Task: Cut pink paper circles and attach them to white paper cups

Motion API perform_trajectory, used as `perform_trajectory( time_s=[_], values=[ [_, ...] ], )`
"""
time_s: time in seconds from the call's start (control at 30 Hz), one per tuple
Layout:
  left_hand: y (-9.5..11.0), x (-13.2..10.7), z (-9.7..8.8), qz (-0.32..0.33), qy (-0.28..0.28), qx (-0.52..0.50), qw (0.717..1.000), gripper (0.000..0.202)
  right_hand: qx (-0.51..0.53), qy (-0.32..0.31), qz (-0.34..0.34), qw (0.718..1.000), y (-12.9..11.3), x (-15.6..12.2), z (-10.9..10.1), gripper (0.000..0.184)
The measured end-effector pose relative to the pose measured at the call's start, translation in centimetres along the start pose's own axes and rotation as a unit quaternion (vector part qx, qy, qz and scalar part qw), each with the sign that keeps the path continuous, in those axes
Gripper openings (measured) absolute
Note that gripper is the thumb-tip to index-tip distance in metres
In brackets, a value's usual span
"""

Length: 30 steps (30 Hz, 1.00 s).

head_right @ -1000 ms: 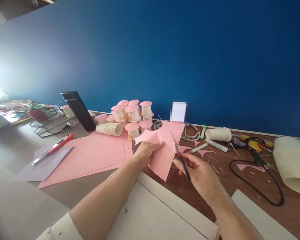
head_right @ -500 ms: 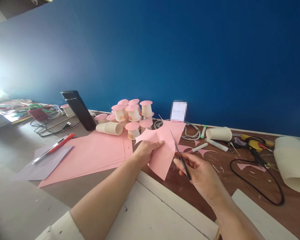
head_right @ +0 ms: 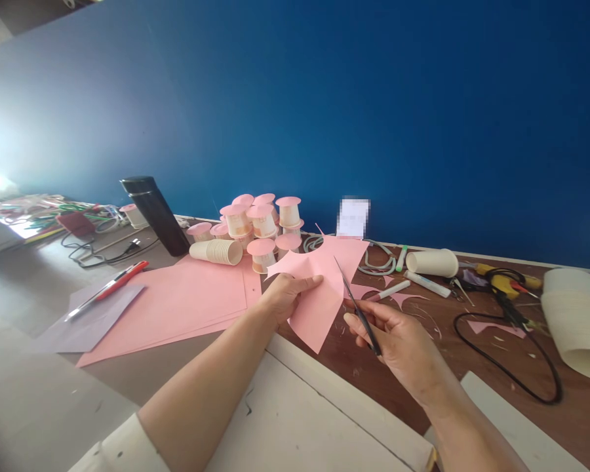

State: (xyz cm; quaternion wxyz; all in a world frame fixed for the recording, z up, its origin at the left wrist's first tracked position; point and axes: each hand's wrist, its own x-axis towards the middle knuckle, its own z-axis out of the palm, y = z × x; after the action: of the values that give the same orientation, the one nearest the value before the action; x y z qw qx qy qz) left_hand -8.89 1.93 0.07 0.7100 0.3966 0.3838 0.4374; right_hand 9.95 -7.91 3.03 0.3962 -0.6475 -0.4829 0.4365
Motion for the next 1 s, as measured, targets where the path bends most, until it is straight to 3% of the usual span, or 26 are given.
perform_trajectory(
  time_s=[0.53, 1.0],
  values=[
    [0.2, 0.2, -0.3, -0.004, -0.016, 0.014, 1.000, 0.048, -0.017, -0.002, 0.019, 1.000, 0.0, -0.2, -0.5, 0.071],
    [0.8, 0.0, -0.5, -0.026, -0.026, 0.047, 0.998, 0.045, -0.057, -0.016, -0.006, 0.998, 0.9, 0.0, -1.6, 0.065]
  ],
)
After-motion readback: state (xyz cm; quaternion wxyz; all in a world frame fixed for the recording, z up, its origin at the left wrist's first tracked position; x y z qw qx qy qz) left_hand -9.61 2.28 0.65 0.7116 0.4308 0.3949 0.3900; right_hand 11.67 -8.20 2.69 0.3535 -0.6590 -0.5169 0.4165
